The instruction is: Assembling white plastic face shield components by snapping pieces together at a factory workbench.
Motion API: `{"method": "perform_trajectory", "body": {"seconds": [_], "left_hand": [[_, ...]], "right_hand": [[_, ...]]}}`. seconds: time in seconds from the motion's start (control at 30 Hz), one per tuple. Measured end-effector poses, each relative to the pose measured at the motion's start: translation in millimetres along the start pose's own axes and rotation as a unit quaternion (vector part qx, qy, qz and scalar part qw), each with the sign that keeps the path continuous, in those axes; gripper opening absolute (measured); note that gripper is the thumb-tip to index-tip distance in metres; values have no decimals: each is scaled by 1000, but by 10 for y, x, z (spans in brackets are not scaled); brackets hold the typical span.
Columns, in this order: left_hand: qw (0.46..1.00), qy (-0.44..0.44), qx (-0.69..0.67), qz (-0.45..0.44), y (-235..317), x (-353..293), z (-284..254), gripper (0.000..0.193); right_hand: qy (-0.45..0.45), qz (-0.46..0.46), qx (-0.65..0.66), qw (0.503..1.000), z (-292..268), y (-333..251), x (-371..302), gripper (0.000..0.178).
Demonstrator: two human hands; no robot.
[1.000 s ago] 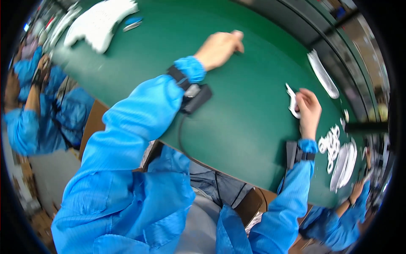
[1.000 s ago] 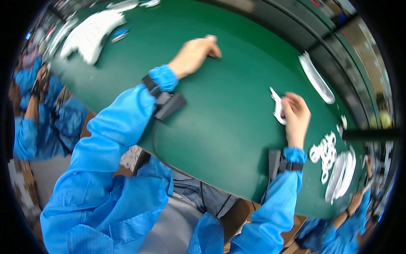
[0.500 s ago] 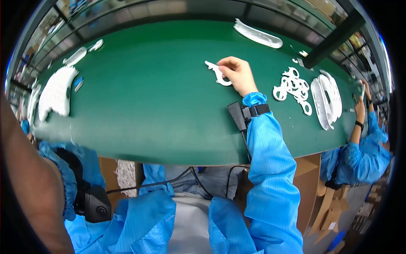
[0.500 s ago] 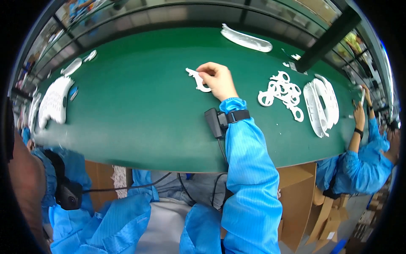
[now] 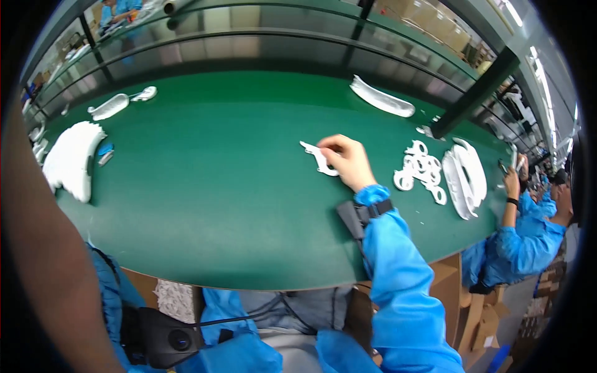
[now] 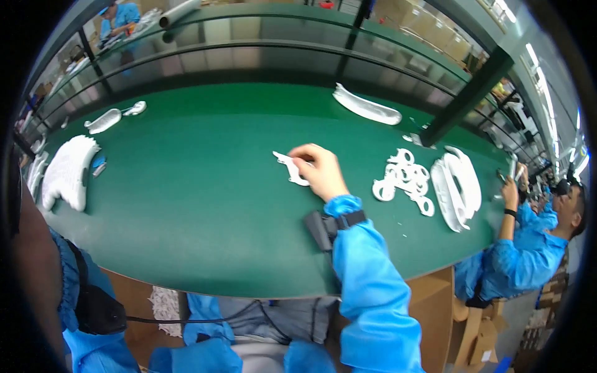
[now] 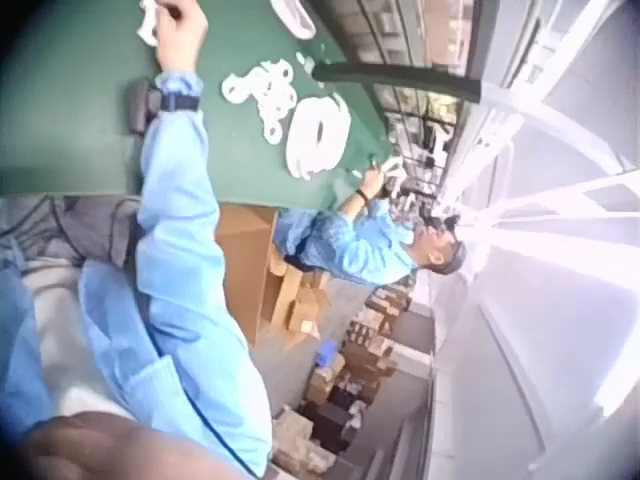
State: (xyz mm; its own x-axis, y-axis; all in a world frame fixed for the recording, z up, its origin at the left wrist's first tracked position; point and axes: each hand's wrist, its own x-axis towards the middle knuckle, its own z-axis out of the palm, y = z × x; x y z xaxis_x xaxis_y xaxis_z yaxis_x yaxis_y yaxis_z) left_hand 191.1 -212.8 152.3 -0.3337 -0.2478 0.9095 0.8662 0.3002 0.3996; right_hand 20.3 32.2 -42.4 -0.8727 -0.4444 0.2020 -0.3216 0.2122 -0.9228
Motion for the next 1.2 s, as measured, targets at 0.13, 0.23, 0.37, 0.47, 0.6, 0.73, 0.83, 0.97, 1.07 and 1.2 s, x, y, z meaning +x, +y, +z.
{"method": "perform_trajectory", "body": {"seconds": [0.13, 0.23, 0.37, 0.47, 0.6, 0.73, 0.83, 0.97, 1.07, 1.2], "left_hand": [[999, 10, 52, 14, -20, 65, -292, 101], [996, 39, 79, 27, -73, 99, -379, 101], [989, 104, 96, 36, -208, 184, -304, 101], [988, 96, 119, 11, -287, 282, -501, 100], [976, 61, 151, -145, -30, -88, -569, 100], [980, -173, 43, -92, -723, -535, -626, 72], [912, -236, 229, -245, -1206, -1025, -788, 45], [890, -118, 218, -382, -1667, -1205, -926, 22], [873, -71, 134, -464, -1634, -1198, -985, 21], [872, -110, 171, -445, -1448, -1178, -961, 19]], "right_hand": [[17, 27, 13, 999, -41, -192, -105, 13], [23, 45, 14, 999, -5, -190, -125, 13], [1, 50, 45, 998, 97, -159, -88, 13], [14, 62, 3, 998, 60, -114, -26, 14], [6, 20, 7, 1000, 50, -281, -11, 16], [10, 61, 19, 998, 101, -132, -31, 17], [15, 59, -9, 998, 167, -193, -32, 18], [9, -19, -126, 992, 168, -297, -183, 19], [12, -9, -117, 993, 123, -338, -215, 19], [-3, -3, -86, 996, 110, -194, -137, 18]]}}
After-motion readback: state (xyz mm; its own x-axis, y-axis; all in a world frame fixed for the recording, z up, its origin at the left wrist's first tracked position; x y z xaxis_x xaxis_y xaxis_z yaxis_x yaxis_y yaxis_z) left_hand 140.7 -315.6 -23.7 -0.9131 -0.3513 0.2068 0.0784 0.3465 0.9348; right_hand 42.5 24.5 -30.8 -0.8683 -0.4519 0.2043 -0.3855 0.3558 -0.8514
